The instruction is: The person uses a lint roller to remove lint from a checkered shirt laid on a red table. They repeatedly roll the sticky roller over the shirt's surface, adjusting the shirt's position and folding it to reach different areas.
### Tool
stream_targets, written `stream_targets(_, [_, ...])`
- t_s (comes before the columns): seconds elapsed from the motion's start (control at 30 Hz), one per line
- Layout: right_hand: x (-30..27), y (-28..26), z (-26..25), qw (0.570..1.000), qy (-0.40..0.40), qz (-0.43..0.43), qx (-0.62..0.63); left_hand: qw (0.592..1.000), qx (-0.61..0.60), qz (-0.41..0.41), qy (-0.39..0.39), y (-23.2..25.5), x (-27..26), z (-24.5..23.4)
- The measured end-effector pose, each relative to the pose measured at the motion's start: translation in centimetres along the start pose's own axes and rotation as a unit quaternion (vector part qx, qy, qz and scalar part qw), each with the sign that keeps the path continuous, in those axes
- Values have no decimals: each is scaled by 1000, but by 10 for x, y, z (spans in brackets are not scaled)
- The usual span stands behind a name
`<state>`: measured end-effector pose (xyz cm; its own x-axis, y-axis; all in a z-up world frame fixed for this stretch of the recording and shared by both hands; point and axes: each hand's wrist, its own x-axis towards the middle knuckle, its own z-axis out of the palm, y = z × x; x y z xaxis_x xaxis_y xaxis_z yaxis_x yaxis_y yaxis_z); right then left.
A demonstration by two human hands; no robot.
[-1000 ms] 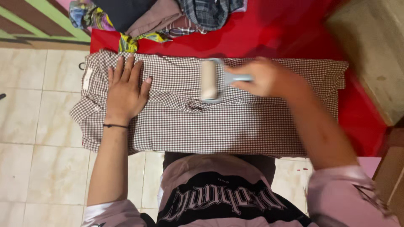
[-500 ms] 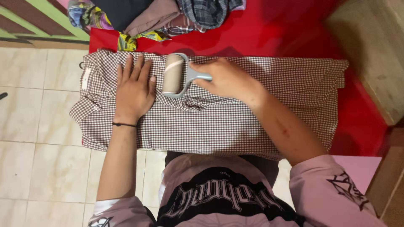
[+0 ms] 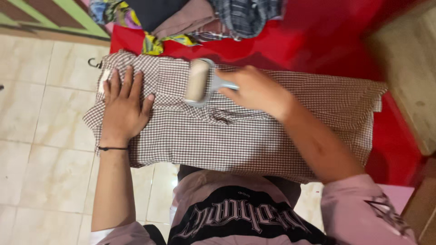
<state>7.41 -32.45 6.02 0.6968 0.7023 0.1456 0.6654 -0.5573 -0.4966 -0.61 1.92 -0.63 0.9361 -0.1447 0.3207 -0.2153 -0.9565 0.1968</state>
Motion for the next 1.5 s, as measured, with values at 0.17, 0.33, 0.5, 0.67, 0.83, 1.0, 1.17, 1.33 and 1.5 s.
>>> stream_targets(0.17, [65, -16, 48, 987, 80, -133, 52, 997, -72, 6, 5, -21, -6, -6])
stream_targets(0.33, [38, 8, 11, 996, -69, 5, 62, 997, -75, 19, 27, -24, -10, -10])
stream_targets(0.5, [-3, 21, -48, 996, -80, 29, 8, 996, -75, 4, 44, -20, -7, -12])
stream_targets(0.67, [37, 3, -17, 996, -86, 1, 37, 996, -73, -8, 45, -19, -3, -13])
stream_targets(0.83, [81, -16, 27, 994, -67, -68, 50, 996, -76, 1, 52, -21, -11, -10])
stream_targets(1.0, [35, 7, -26, 991, -118, -12, 57, 997, -60, 5, 54, -14, -4, -12])
stream_targets(1.17, [-46, 45, -73, 988, -101, 89, -73, 995, 96, -6, 32, 11, 12, -14])
stream_targets(1.33, [-37, 47, -64, 991, -96, 47, -75, 998, -14, 54, 28, 54, 38, 15])
stream_targets(1.5, [-13, 35, -27, 999, -28, -25, -14, 999, -6, 53, 7, 72, 47, 34])
